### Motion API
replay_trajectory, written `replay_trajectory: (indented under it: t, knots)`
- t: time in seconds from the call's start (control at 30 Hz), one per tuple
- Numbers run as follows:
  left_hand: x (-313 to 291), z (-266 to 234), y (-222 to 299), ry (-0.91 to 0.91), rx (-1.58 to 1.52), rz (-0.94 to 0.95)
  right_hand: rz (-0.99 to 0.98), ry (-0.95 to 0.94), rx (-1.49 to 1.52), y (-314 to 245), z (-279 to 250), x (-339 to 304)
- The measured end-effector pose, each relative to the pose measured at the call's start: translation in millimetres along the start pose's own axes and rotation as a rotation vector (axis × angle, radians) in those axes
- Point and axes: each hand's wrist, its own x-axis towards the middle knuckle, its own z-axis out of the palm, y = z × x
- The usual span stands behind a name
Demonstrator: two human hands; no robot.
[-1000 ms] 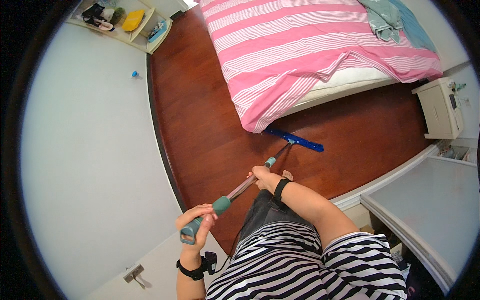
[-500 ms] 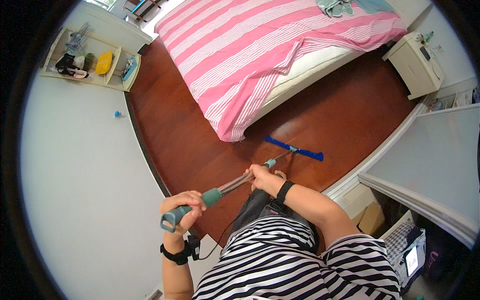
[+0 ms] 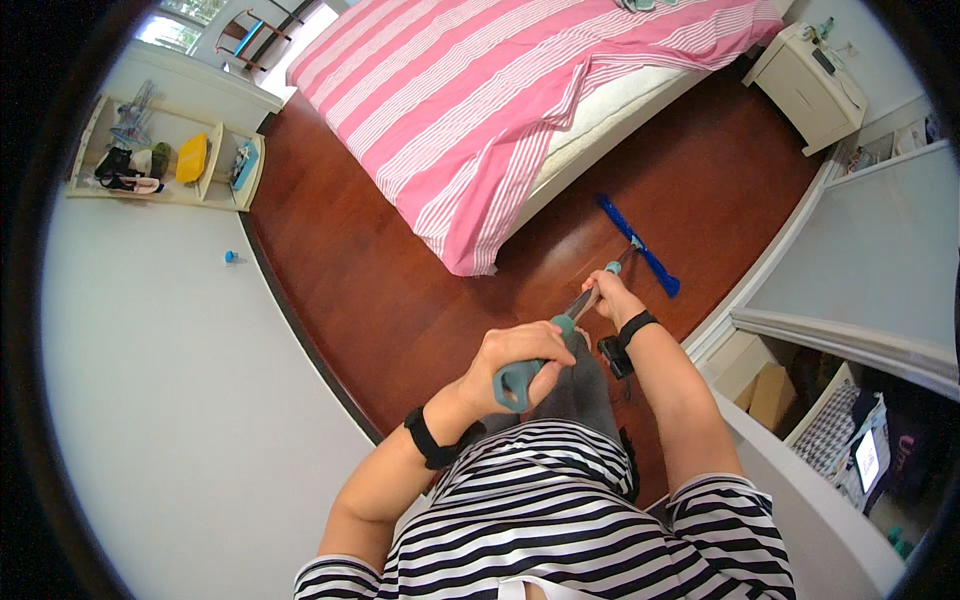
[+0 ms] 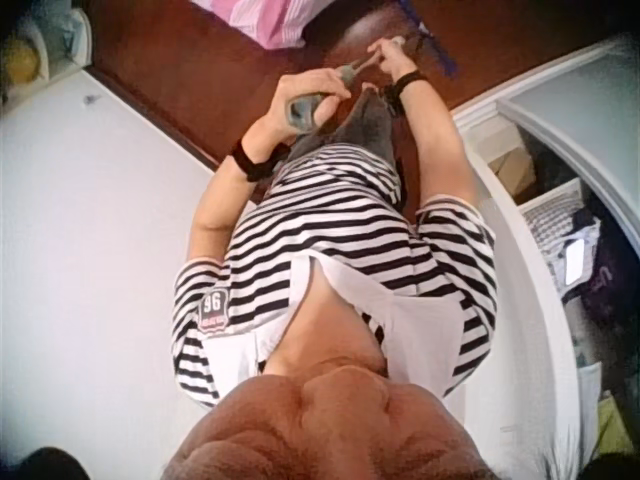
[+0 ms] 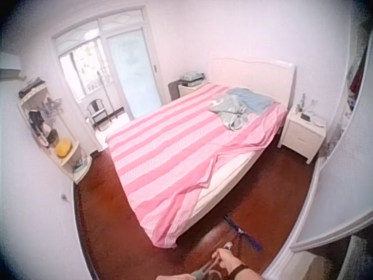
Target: The person mops the wooden floor of a bedroom using a blue flat mop. They move the mop back and forth across the floor, covering areas near the bed, nightstand, and doorway.
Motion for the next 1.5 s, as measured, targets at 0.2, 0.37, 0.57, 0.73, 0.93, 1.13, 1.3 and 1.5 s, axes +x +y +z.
replay_trajectory:
  t: [0.2,0.37,0.57,0.73,0.93,1.13,1.3,1.5]
  knots:
    - [-92,-67,21,0.047,0.04,-0.057,0.032,-0.081,-0.06,106,61,-18]
    - [-172,-131,54,0.06,0.055,-0.17,0.121,-0.016,0.015,203,127,-45]
    - [-221,-180,90,0.157,0.08,-0.296,0.297,-0.164,-0.062,281,185,-67]
    - [-231,-189,104,0.175,0.06,-0.285,0.352,-0.22,-0.015,301,200,-80]
    - [-217,-174,118,0.127,0.058,-0.143,0.233,-0.166,0.079,277,182,-101]
    - [-177,-119,111,0.039,0.087,-0.038,0.025,-0.017,0.038,208,117,-108]
    - [-138,-36,74,-0.028,0.079,-0.018,-0.132,0.078,-0.034,138,26,-86]
    - [-83,53,17,-0.14,0.091,0.032,-0.287,0.193,0.116,69,-74,-55]
